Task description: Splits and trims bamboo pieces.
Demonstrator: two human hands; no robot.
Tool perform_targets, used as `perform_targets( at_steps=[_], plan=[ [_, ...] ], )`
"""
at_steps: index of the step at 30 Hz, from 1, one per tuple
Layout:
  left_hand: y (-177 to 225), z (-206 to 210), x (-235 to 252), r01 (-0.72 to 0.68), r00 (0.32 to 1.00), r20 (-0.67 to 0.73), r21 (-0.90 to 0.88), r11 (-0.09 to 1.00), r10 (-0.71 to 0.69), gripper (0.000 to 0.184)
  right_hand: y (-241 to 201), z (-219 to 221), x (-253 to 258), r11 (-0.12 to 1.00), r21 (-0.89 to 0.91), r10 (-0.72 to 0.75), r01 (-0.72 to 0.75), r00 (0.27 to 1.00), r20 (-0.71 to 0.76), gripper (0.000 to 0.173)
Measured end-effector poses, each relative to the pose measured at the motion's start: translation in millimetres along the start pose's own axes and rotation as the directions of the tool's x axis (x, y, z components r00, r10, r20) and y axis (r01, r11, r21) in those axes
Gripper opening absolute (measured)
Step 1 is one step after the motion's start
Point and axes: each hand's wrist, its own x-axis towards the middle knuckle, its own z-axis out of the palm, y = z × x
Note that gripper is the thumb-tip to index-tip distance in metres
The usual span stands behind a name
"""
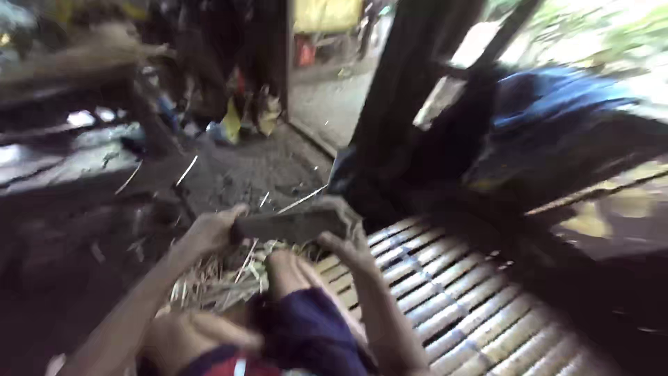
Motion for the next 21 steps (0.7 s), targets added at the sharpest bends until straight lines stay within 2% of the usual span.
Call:
perform_targets(
  at_steps=[2,3,7,10,12,14,16,17,19,21],
  plan=[
    [-33.1,17.0,6.5,-0.068,0.996,-0.062,-0.013,0.998,0.067,0.074,14.8,18.6,25.8,0.983,-0.089,-0.138,0.162,0.963,0.231,0.057],
    [-46.4,25.9,8.2,-0.079,0.994,-0.073,-0.045,0.996,0.075,0.074,20.0,32.7,36.9,0.964,-0.142,-0.174,0.224,0.938,0.301,0.061],
    [-87.5,67.5,2.6,-0.096,0.984,-0.17,-0.292,0.951,0.048,0.072,38.6,86.3,61.0,0.888,-0.326,-0.153,0.323,0.878,0.454,0.061],
    [-117.8,106.6,-5.1,-0.196,0.954,-0.293,-0.446,0.873,0.064,0.072,63.5,111.0,68.6,0.868,-0.4,-0.057,0.293,0.86,0.507,0.059],
    [-134.4,132.3,-10.0,-0.179,0.943,-0.333,-0.511,0.84,-0.001,0.072,90.3,125.2,69.1,0.856,-0.449,0.018,0.258,0.851,0.524,0.061],
    [-148.8,160.3,-17.7,-0.042,0.936,-0.316,-0.54,0.841,-0.156,0.087,124.8,141.4,61.6,0.853,-0.484,0.112,0.195,0.837,0.536,0.063],
    [-167.1,186.1,-22.2,0.137,0.931,-0.197,-0.592,0.794,-0.307,0.116,160.8,156.5,49.4,0.867,-0.486,0.2,0.111,0.816,0.542,0.068],
    [-170.6,188.8,-24.8,0.17,0.913,-0.197,-0.61,0.774,-0.357,0.124,173.6,161.9,45.7,0.872,-0.481,0.217,0.087,0.813,0.54,0.07],
    [-159.3,175.1,-39.3,0.124,0.856,-0.311,-0.651,0.748,-0.413,0.117,181.3,169.8,48.7,0.878,-0.474,0.226,0.065,0.818,0.529,0.07],
    [-139.8,157.6,-53.0,0.078,0.804,-0.425,-0.617,0.783,-0.415,0.101,180.5,177.1,54.2,0.885,-0.461,0.221,0.066,0.813,0.539,0.071]
  ],
)
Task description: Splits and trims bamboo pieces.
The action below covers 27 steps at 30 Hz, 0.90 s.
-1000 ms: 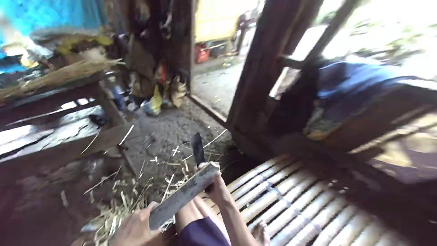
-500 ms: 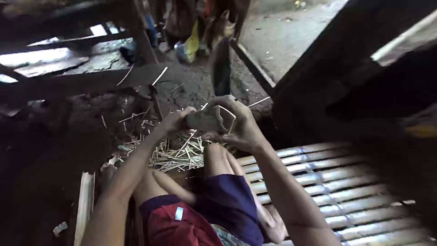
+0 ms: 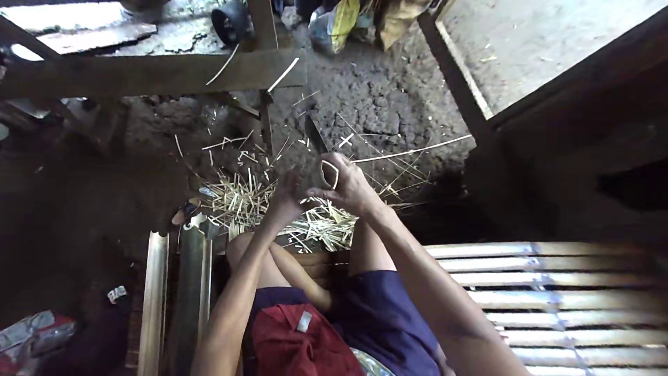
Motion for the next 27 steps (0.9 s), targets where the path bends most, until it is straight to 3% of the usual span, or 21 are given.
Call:
perform_targets(
  at_steps=[3,6,11,17,21,25,27],
  plan=[
    [23.2,-9.4,1.3,-0.056,0.996,-0.067,-0.017,0.998,0.055,0.077,-7.4,-0.2,12.1,0.998,0.041,-0.038,0.038,0.999,0.016,0.078],
    [27.9,-23.4,6.4,-0.047,0.999,0.02,-0.035,0.998,0.048,0.068,-22.3,-9.7,13.0,0.998,0.059,-0.035,0.033,0.999,0.036,0.079],
    [23.8,-31.5,8.6,-0.144,0.985,0.097,-0.011,0.99,0.144,0.071,-18.3,-22.7,7.5,0.993,0.094,-0.073,0.068,0.996,0.059,0.046],
    [18.5,-35.4,14.4,-0.248,0.96,0.126,-0.025,0.969,0.249,0.062,-21.2,-36.7,9.8,0.998,0.067,-0.013,0.007,0.996,0.086,0.026],
    [20.3,-17.5,5.9,-0.224,0.971,-0.072,0.072,0.972,0.229,0.039,-23.8,-35.9,13.8,0.994,-0.056,-0.087,0.094,0.99,0.113,0.026],
    [23.6,0.3,-14.6,-0.079,0.958,-0.268,0.096,0.992,0.103,0.029,-20.6,-41.5,12.3,0.981,-0.127,-0.13,0.144,0.985,0.112,0.026],
    [21.5,-8.6,-45.2,0.052,0.944,-0.33,0.066,0.996,-0.027,0.035,-6.4,-67.9,8.3,0.983,-0.186,-0.007,0.011,1.0,0.023,0.029]
  ],
)
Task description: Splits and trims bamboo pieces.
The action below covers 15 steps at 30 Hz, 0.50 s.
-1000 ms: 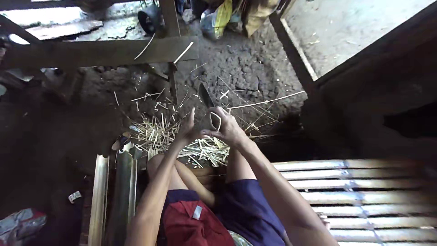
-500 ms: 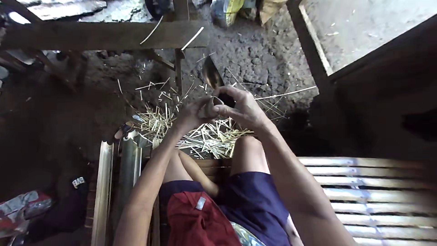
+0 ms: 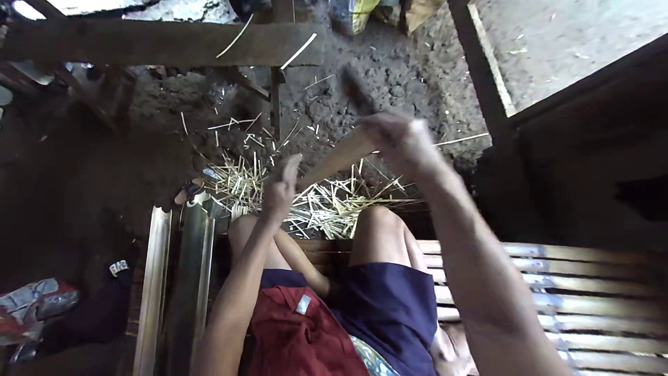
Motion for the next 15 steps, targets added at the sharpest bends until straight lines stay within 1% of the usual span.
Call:
perform_targets(
  at_steps=[1,2,3,4,5,7,8,10,12,13,15],
  plan=[
    [-10.8,-10.0,-14.5,0.039,0.999,-0.038,-0.009,0.999,-0.039,0.037,17.8,-17.6,-4.4,0.99,-0.013,0.141,-0.142,0.988,-0.054,0.031],
    [-21.6,-18.1,-29.1,0.06,0.996,-0.068,-0.015,0.998,-0.061,0.038,39.3,-36.3,-10.9,0.95,-0.029,0.305,-0.31,0.946,-0.11,0.034],
    [-27.7,-23.3,-43.0,0.055,0.995,-0.084,-0.02,0.998,-0.057,0.037,61.4,-54.7,-21.7,0.888,-0.056,0.445,-0.457,0.883,-0.148,0.037],
    [-31.8,-23.4,-53.3,0.023,0.995,-0.095,-0.04,0.999,-0.027,0.035,82.4,-71.2,-37.8,0.825,-0.095,0.537,-0.557,0.825,-0.175,0.04],
    [-37.0,-18.2,-59.3,-0.028,0.993,-0.116,-0.073,0.997,0.019,0.033,102.3,-85.0,-59.7,0.778,-0.137,0.588,-0.613,0.787,-0.185,0.043],
    [-39.8,-4.9,-64.5,-0.105,0.985,-0.151,-0.119,0.987,0.086,0.031,130.9,-101.4,-119.6,0.743,-0.193,0.615,-0.641,0.767,-0.18,0.039],
    [-36.0,0.5,-66.4,-0.133,0.982,-0.15,-0.129,0.983,0.114,0.03,138.8,-104.6,-153.6,0.746,-0.22,0.604,-0.629,0.777,-0.177,0.035],
    [-16.7,4.9,-73.5,-0.208,0.977,-0.074,-0.109,0.972,0.2,0.03,141.9,-104.8,-212.9,0.761,-0.291,0.54,-0.579,0.815,-0.211,0.031],
    [9.6,11.1,-88.4,-0.289,0.955,0.027,-0.113,0.951,0.294,0.025,118.5,-102.8,-245.6,0.776,-0.375,0.436,-0.507,0.861,-0.262,0.031],
    [20.5,14.9,-100.7,-0.308,0.942,0.094,-0.129,0.942,0.321,0.024,103.0,-98.7,-258.8,0.782,-0.415,0.386,-0.465,0.884,-0.263,0.029],
    [28.1,28.0,-123.5,-0.322,0.912,0.217,-0.147,0.935,0.348,0.025,81.9,-83.1,-283.5,0.8,-0.477,0.306,-0.364,0.931,-0.198,0.023]
  ],
)
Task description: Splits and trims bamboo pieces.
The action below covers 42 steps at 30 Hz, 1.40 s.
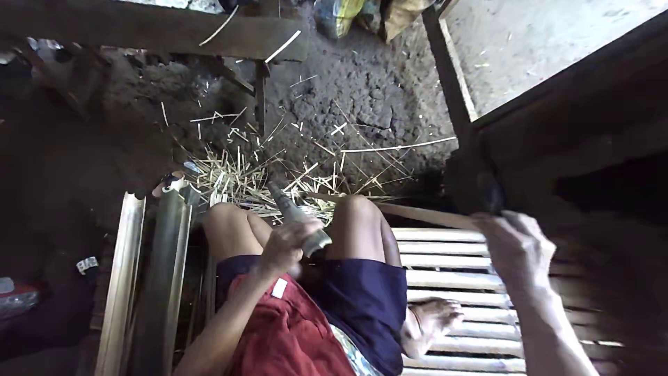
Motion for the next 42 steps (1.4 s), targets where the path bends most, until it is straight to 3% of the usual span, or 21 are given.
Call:
perform_targets(
  at_steps=[2,5,12,14,17,22,24,27,30,35,37,39,40,41,42],
  plan=[
    [-6.3,21.3,-16.2,0.01,0.995,0.098,0.02,1.0,-0.011,0.026,-0.8,11.9,-26.6,0.999,-0.004,-0.038,0.038,0.997,0.068,0.022],
    [-19.2,44.8,-37.0,0.006,0.99,0.139,0.032,0.999,-0.01,0.028,5.2,16.9,-45.4,0.999,0.0,0.037,-0.037,0.995,0.096,0.026],
    [-23.7,57.1,-50.8,0.046,0.999,0.03,-0.012,0.999,-0.045,0.026,-1.3,10.4,-28.6,0.941,0.014,0.33,-0.339,0.924,0.194,0.072],
    [-27.6,56.7,-47.1,-0.015,0.998,0.053,-0.001,1.0,0.015,0.026,1.8,7.1,-17.7,0.956,-0.012,0.29,-0.294,0.933,0.214,0.061],
    [-34.5,54.6,-43.0,-0.073,0.996,0.047,0.037,0.997,0.071,0.027,-0.4,-6.9,5.5,0.99,-0.048,0.136,-0.132,0.984,0.116,0.039],
    [-38.3,44.7,-47.2,-0.042,0.999,-0.007,0.048,0.998,0.043,0.024,-42.6,-63.6,12.7,0.998,-0.049,0.038,-0.042,0.997,-0.066,0.043],
    [-38.8,46.0,-52.2,-0.055,0.998,0.009,0.038,0.998,0.055,0.025,-43.5,-56.8,-7.3,0.997,-0.065,-0.032,0.03,0.999,-0.031,0.04],
    [-40.0,47.6,-53.6,-0.087,0.995,0.049,0.018,0.996,0.086,0.024,-25.9,-14.5,-42.3,0.992,-0.09,-0.073,0.087,0.985,0.155,0.031],
    [-41.9,48.4,-50.7,-0.127,0.99,0.065,0.012,0.992,0.126,0.026,-17.8,8.5,-61.1,0.994,-0.052,0.106,-0.096,0.956,0.274,0.044],
    [-41.6,46.9,-42.7,-0.123,0.991,0.055,-0.034,0.992,0.125,0.033,-20.4,-13.4,-57.4,0.952,-0.063,0.304,-0.3,0.9,0.313,0.077],
    [-43.3,49.0,-41.0,-0.141,0.988,0.053,-0.055,0.988,0.144,0.034,-22.3,-23.7,-63.7,0.953,0.019,0.289,-0.301,0.93,0.227,0.063],
    [-44.4,51.5,-40.4,-0.146,0.986,0.063,-0.098,0.984,0.153,0.03,-33.7,-20.8,-74.8,0.924,0.308,0.239,-0.228,0.971,0.002,0.044],
    [-45.8,53.1,-40.4,-0.149,0.985,0.068,-0.112,0.982,0.158,0.028,-45.8,-13.4,-77.8,0.826,0.534,0.266,-0.182,0.96,-0.085,0.034],
    [-47.6,54.9,-40.3,-0.156,0.984,0.07,-0.128,0.98,0.165,0.027,-63.4,-6.4,-78.3,0.659,0.739,0.304,-0.143,0.949,-0.087,0.03],
    [-48.7,56.8,-40.3,-0.159,0.983,0.07,-0.153,0.975,0.171,0.027,-83.2,-1.1,-78.5,0.482,0.864,0.295,-0.146,0.955,-0.003,0.032]
  ],
)
